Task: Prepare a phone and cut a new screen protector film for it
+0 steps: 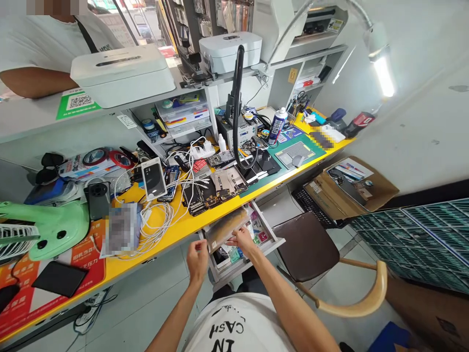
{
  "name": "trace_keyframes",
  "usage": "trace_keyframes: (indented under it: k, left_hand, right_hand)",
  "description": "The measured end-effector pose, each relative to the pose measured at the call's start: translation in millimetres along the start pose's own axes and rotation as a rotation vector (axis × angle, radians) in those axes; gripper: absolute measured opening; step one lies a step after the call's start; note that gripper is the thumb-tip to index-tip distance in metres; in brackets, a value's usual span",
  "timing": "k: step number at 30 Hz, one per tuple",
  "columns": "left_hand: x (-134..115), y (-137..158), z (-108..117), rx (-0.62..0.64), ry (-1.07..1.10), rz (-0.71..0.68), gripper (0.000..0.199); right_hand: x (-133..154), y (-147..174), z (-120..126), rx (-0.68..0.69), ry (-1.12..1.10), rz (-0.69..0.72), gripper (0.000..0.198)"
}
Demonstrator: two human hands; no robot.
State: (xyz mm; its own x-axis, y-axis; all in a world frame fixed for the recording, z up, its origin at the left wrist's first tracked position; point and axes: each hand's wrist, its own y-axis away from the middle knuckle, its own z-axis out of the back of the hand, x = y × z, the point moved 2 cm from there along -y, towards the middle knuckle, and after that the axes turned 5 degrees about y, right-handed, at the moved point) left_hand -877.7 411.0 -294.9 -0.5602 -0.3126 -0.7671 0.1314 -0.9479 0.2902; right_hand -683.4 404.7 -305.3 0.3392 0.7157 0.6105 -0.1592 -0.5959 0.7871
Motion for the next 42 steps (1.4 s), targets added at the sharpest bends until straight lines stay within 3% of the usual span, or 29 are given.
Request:
trace_keyframes:
  k: [4,10,12,14,17,20,22,25,31,36,42]
  left_hand:
    - [0.2,-29.4,41.3,0.09,0.119,0.151,0.032]
    - [-4.4,-35.7,77.8,0.582,0.337,0.341,0.031]
    - [-8.9,-27.0,88.9,0.727,0.432,0.386,0.035]
    - [-16.2,-20.2,101.6,0.794,0.524,0.403,0.044]
    - [-30.9,-17.6,123.5,0.734,0.647,0.379,0.051]
    - [-47.0,-17.2,143.0,0.604,0.725,0.334,0.051]
    - [-57.3,-13.6,150.0,0.546,0.752,0.318,0.054]
    - [-70.5,-4.7,151.1,0.486,0.772,0.31,0.056]
    - [-84.9,4.5,148.3,0.391,0.805,0.288,0.051]
    - [-89.9,4.3,147.6,0.366,0.85,0.292,0.048]
    - [-98.4,5.4,145.6,0.377,0.899,0.283,0.05]
  right_hand:
    - [7.0,40.0,-3.6,0.152,0.048,0.035,0.032]
    - [10.4,103.1,-22.0,0.401,0.137,0.093,0.027]
    - [11.0,112.5,-22.3,0.433,0.176,0.116,0.026]
    - [12.3,110.3,-12.8,0.415,0.235,0.121,0.026]
    - [17.2,83.7,17.4,0.268,0.357,0.104,0.029]
    - [23.6,41.6,49.5,-0.032,0.48,0.113,0.034]
    - [23.6,17.0,61.4,-0.187,0.534,0.122,0.037]
    - [15.1,-3.6,68.7,-0.305,0.567,0.138,0.038]
    - [4.9,-5.0,97.5,-0.319,0.449,0.176,0.032]
    - [19.3,-3.6,122.4,-0.18,0.163,0.151,0.034]
    - [7.2,-11.7,121.9,-0.156,-0.07,0.047,0.033]
